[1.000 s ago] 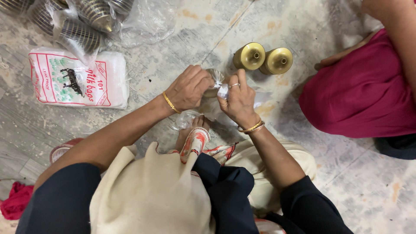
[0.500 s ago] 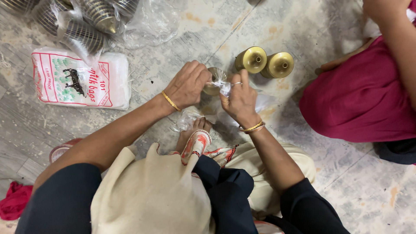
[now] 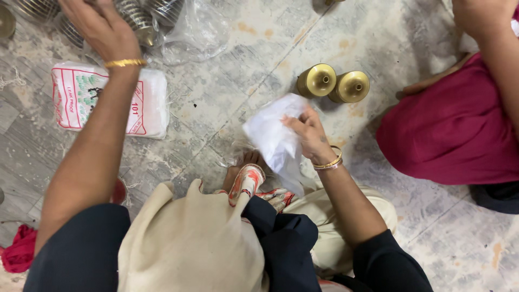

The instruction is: The person sits on the floor and places brass bell-shaped metal items into clear plastic bags one at a time, twisting the bags closed and setting the wrapped items in a growing pile beside them. Another person nearby handles similar items.

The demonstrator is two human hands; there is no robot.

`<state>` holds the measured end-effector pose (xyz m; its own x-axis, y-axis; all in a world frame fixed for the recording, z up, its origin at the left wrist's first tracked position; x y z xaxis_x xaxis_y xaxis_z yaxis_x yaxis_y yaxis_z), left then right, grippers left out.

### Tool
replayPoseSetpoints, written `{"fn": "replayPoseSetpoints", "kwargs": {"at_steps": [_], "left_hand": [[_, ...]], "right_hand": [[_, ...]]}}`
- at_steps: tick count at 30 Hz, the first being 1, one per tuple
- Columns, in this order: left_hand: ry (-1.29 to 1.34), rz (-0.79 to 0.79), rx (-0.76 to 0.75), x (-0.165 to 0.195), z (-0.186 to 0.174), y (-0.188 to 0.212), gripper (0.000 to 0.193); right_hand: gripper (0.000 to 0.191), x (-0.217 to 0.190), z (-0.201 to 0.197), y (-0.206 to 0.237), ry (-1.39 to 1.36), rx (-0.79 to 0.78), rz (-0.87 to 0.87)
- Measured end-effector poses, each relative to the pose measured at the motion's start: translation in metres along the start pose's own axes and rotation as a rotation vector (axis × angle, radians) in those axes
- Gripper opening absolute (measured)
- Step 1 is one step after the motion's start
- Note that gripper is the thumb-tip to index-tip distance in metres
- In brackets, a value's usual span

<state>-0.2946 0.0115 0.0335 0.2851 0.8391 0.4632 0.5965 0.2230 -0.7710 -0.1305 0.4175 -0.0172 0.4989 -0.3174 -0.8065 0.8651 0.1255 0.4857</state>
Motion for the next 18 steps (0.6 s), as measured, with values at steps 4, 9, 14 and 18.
{"fn": "replayPoseSetpoints", "kwargs": {"at_steps": [4, 9, 14, 18], "left_hand": [[0.224, -0.206, -0.289, 0.046, 0.02, 0.038, 0.029], [0.415, -0.037, -0.726, 0.13, 0.05, 0.07, 0.02], [0.445, 0.225, -1.027, 0.193, 0.07, 0.092, 0.045], [0.433, 0.6, -0.967, 0.233, 0.089, 0.102, 0.065]], "right_hand": [[0.011, -0.01, -0.004, 0.007, -0.134, 0.033, -0.206], [0.021, -0.021, -0.002, 0.02, -0.125, 0.115, -0.357], [0.023, -0.031, 0.008, 0.039, -0.058, 0.141, -0.405], [0.008, -0.039, 0.012, 0.052, 0.163, 0.199, -0.515]]}}
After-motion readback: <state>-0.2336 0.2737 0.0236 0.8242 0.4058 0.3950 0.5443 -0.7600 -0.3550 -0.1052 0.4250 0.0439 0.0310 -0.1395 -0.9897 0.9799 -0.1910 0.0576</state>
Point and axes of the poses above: each hand's wrist, its own y-axis away from the middle knuckle, its own z-axis out of the palm, x = y × z, the point moved 3 cm from there along -y, towards the middle knuckle, and after that the axes turned 5 degrees about x, right-handed, at the moved point
